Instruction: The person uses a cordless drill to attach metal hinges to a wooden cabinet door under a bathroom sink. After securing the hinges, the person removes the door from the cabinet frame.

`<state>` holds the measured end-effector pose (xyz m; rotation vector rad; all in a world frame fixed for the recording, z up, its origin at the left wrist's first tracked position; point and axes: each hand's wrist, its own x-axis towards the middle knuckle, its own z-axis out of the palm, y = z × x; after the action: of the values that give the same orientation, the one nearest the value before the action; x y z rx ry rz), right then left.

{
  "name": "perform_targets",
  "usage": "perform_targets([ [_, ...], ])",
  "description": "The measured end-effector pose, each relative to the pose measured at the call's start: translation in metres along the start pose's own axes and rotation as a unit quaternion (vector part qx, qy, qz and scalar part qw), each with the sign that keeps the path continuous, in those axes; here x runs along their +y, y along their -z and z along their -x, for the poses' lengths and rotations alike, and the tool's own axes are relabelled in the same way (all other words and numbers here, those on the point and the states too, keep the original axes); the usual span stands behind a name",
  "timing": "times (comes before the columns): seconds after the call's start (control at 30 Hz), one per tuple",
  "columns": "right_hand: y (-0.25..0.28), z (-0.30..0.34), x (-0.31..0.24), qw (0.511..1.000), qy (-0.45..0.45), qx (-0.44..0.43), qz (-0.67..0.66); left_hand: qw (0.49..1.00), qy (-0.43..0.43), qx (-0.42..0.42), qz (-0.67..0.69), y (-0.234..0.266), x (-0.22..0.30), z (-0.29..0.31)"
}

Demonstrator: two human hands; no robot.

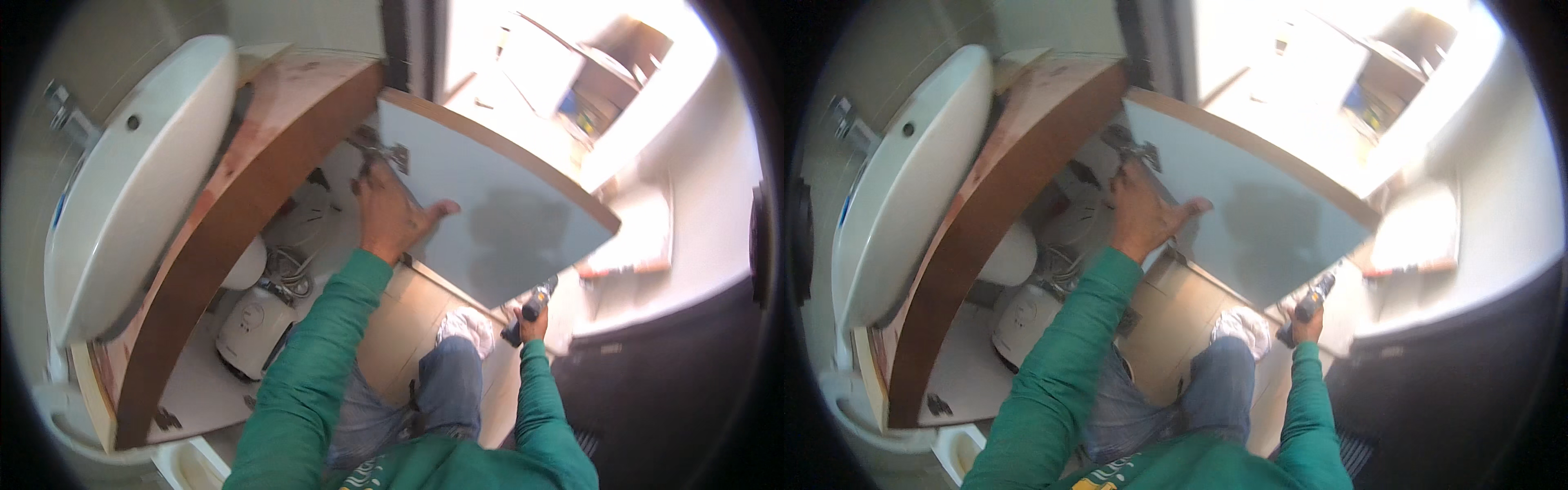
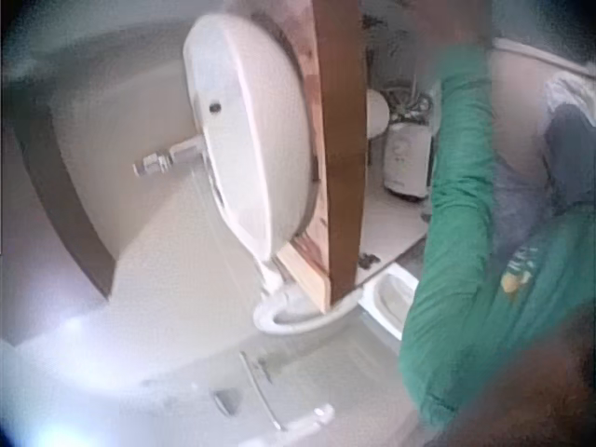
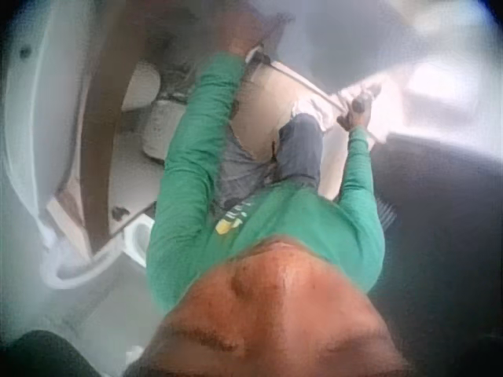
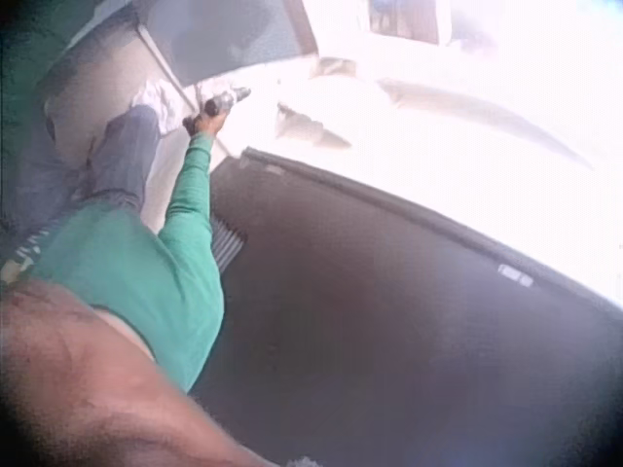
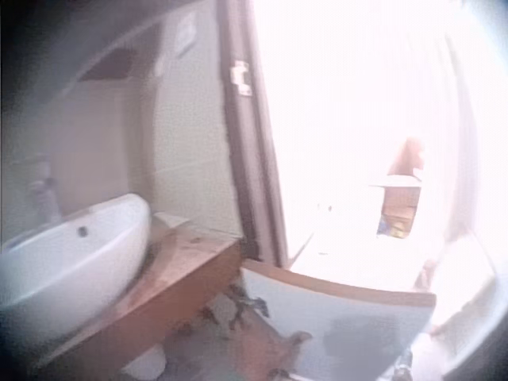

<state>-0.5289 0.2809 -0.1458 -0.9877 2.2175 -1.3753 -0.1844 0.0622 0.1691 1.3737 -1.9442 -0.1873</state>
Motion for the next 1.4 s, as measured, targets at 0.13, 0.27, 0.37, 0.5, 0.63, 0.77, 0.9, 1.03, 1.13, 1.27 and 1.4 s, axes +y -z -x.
perform_targets([
  [0.13,-0.035,-0.048,0.044,0.994,-0.063,-0.036,0.083,1.000,0.004,-0.015,-0.022,0.016,-0.010,0.002],
  [0.27,-0.043,-0.101,0.112,0.995,-0.088,-0.046,0.016,1.000,0.011,0.007,0.027,0.000,0.002,0.006],
  [0.37,-0.050,-0.119,0.122,0.997,-0.049,-0.037,0.047,0.998,0.032,0.003,0.059,0.000,-0.003,0.022],
  [0.5,-0.049,-0.140,0.132,0.997,0.026,-0.008,0.078,0.994,0.090,-0.043,0.049,0.005,0.010,0.059],
  [0.63,-0.043,-0.151,0.139,0.985,0.123,0.034,0.117,0.980,0.140,-0.130,-0.049,0.030,0.001,0.126],
  [0.77,-0.029,-0.156,0.148,0.994,0.056,0.076,0.047,0.927,0.182,-0.222,-0.243,0.089,-0.006,0.199],
  [0.9,-0.043,-0.120,0.116,0.998,-0.054,-0.012,-0.019,0.926,0.216,-0.221,-0.216,0.146,-0.004,0.264],
  [1.03,-0.013,-0.175,0.141,0.994,-0.055,-0.058,-0.072,0.943,0.161,-0.209,-0.202,0.147,-0.003,0.250],
  [1.13,-0.002,-0.202,0.134,0.993,-0.017,0.019,-0.115,0.962,0.102,-0.220,-0.128,0.165,0.011,0.233],
  [1.27,-0.025,-0.128,0.094,0.990,-0.072,-0.033,-0.118,0.962,0.153,-0.223,-0.047,0.187,0.016,0.234],
  [1.4,0.023,-0.105,0.063,0.988,-0.090,-0.055,0.114,0.978,0.094,-0.186,0.007,0.184,0.037,0.212],
])
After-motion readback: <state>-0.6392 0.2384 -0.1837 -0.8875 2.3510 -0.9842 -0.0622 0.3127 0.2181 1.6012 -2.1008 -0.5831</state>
